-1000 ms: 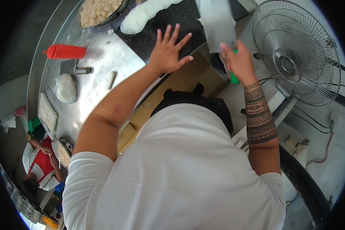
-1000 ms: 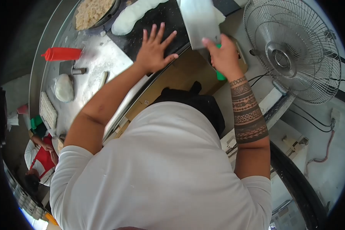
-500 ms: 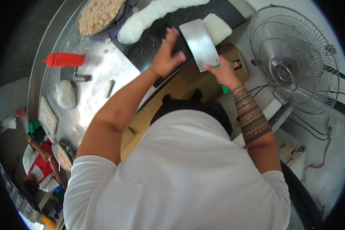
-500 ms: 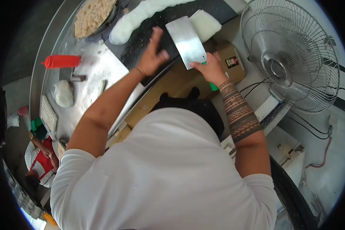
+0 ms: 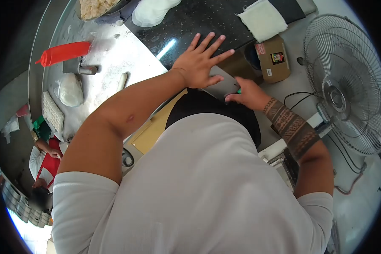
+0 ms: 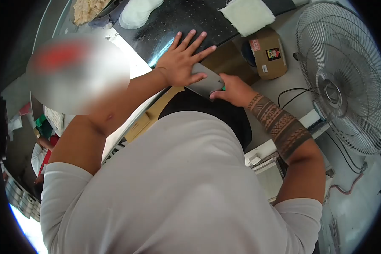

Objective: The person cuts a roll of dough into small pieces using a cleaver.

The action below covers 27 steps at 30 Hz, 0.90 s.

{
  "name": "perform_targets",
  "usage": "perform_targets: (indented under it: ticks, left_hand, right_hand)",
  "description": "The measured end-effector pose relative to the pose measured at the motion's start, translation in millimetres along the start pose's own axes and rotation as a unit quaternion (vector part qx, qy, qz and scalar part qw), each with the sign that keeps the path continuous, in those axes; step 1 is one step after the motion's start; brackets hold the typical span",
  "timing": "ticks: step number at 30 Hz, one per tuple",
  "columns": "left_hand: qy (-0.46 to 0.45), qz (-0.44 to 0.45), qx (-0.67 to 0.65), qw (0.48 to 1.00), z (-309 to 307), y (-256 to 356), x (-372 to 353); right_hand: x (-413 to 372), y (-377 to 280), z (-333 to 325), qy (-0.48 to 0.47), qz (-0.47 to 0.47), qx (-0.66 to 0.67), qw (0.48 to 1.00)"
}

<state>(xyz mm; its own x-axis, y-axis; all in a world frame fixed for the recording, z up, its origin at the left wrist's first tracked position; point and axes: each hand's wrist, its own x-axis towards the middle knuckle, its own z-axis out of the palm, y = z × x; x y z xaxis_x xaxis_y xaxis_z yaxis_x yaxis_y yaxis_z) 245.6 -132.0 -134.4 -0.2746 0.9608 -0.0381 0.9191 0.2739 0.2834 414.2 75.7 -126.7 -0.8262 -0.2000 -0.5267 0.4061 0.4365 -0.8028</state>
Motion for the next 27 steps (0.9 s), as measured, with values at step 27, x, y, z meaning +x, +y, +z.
perform_targets:
  ticks: [27]
  left_hand:
    - [0.064, 0.078, 0.107, 0.989, -53.0, -80.8, 69.0]
  right_hand:
    - [55.8, -52.3, -53.3, 0.116, 0.031, -0.195, 0.973]
